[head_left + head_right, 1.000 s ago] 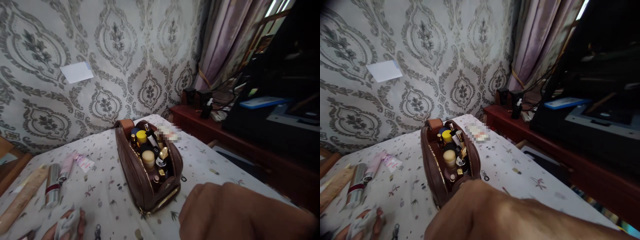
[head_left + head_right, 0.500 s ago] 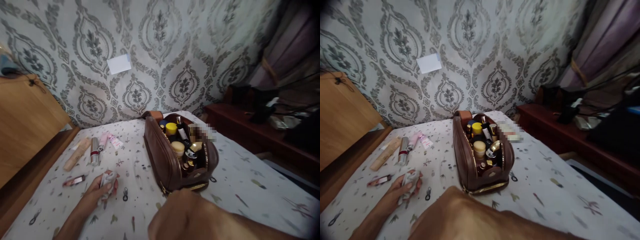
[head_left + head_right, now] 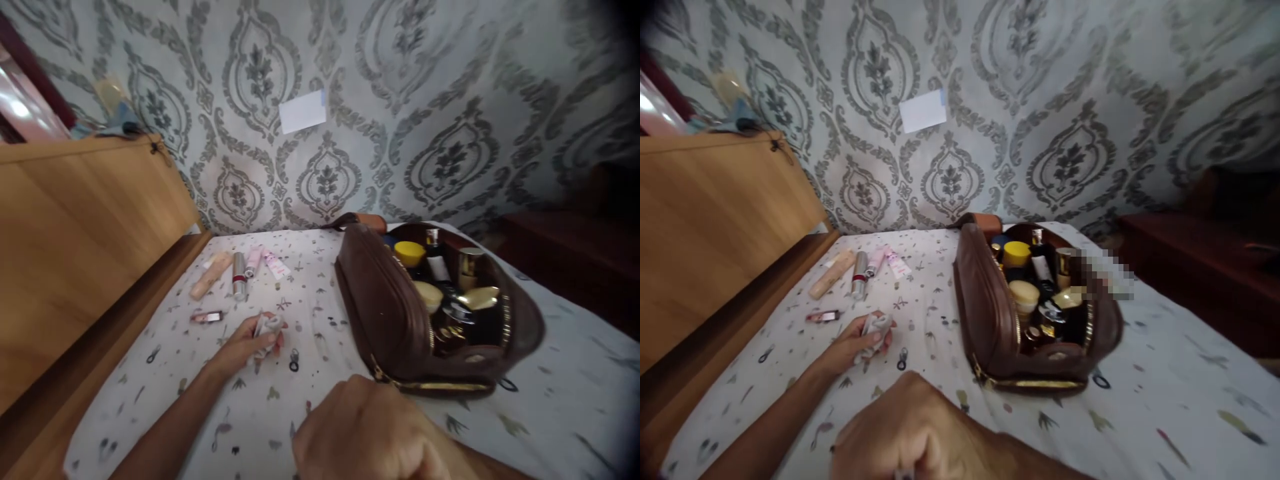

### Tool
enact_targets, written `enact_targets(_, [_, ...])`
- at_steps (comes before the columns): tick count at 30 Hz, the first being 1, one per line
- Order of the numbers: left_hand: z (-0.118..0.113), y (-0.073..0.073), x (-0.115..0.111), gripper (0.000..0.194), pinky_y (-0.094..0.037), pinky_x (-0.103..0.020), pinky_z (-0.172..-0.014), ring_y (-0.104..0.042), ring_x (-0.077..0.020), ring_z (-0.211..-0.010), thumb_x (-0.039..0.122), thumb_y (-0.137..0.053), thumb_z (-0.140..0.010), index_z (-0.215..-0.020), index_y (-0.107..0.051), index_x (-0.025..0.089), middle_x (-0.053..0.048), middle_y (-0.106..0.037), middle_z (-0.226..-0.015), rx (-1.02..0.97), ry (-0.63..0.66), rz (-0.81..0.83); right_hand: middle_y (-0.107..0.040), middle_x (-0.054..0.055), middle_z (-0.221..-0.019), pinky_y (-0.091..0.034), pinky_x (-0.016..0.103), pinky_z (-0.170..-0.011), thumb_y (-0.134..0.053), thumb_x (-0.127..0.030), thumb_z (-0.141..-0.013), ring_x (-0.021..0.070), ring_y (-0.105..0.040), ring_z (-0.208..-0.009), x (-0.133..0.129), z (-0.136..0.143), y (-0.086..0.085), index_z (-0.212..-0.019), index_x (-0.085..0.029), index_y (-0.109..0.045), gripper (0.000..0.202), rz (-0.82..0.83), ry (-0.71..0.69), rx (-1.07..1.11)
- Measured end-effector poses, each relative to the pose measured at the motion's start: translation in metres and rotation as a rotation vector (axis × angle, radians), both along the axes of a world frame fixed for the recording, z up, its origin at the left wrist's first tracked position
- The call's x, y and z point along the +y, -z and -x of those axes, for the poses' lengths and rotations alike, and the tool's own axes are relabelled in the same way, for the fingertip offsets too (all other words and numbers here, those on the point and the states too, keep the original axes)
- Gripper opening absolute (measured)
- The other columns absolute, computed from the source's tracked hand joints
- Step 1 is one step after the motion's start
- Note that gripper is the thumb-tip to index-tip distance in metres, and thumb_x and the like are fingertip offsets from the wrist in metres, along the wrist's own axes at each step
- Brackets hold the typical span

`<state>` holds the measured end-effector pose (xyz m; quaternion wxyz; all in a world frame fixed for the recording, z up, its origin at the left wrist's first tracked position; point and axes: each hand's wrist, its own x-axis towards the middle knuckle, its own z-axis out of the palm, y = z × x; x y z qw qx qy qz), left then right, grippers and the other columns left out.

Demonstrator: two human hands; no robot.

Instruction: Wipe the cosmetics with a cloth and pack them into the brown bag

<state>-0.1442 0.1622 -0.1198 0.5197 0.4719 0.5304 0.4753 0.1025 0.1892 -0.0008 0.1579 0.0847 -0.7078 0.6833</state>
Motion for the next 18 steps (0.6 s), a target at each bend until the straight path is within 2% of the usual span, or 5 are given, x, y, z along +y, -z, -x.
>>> enact_targets(4, [-0.003,-0.003,-0.002,0.042,-0.036,-0.021,-0.049,-0.057,-0.0140,-0.062,0.052,-0.073,-0.073,-0.089,-0.063,0.015,-0.004,-0.065,-0.075,0.030,-0.048,-0.034,-0.048,-0.002,-0.050,-0.037,0.024,-0.053,-0.053,-0.080,-0.075,0.0098,-0.046,-0.050,0.005,0.026,0.034,-0.051,-0.019,-0.046,0.066,0.042,0.140,-0.055])
enact_targets(9, [0.003,-0.001,-0.001,0.033,-0.035,-0.022,-0.050,-0.047,-0.0111,-0.053,0.050,-0.065,-0.079,-0.076,-0.054,0.019,0.003,-0.054,-0.060,0.199,-0.344,-0.107,-0.049,0.000,-0.048,-0.033,0.026,-0.053,-0.051,-0.071,-0.084,0.0106,-0.043,-0.049,0.021,0.056,0.097,-0.048,-0.018,-0.049,0.064,0.046,0.460,-0.162])
enact_targets(12, [0.015,-0.003,0.001,0.029,-0.035,-0.022,-0.053,-0.042,-0.0106,-0.054,0.047,-0.062,-0.080,-0.076,-0.049,0.021,0.007,-0.045,-0.058,0.313,-0.512,-0.181,-0.047,-0.001,-0.045,-0.033,0.026,-0.053,-0.053,-0.071,-0.082,0.0111,-0.041,-0.048,0.028,0.068,0.126,-0.046,-0.018,-0.046,0.065,0.082,0.585,-0.204])
enact_targets(15, [0.031,-0.009,0.003,0.028,-0.037,-0.023,-0.058,-0.045,-0.0127,-0.060,0.048,-0.058,-0.081,-0.080,-0.050,0.022,0.005,-0.048,-0.065,0.475,-0.656,-0.228,-0.048,0.000,-0.047,-0.033,0.026,-0.054,-0.051,-0.074,-0.081,0.0116,-0.041,-0.049,0.032,0.072,0.139,-0.046,-0.019,-0.044,0.066,0.133,0.608,-0.224])
enact_targets(18, [0.044,-0.017,0.004,0.029,-0.041,-0.027,-0.067,-0.053,-0.0177,-0.072,0.049,-0.054,-0.083,-0.087,-0.053,0.020,0.000,-0.057,-0.077,0.674,-0.736,-0.219,-0.050,0.001,-0.047,-0.032,0.027,-0.054,-0.050,-0.076,-0.080,0.0120,-0.042,-0.050,0.034,0.070,0.139,-0.046,-0.019,-0.045,0.067,0.138,0.583,-0.220])
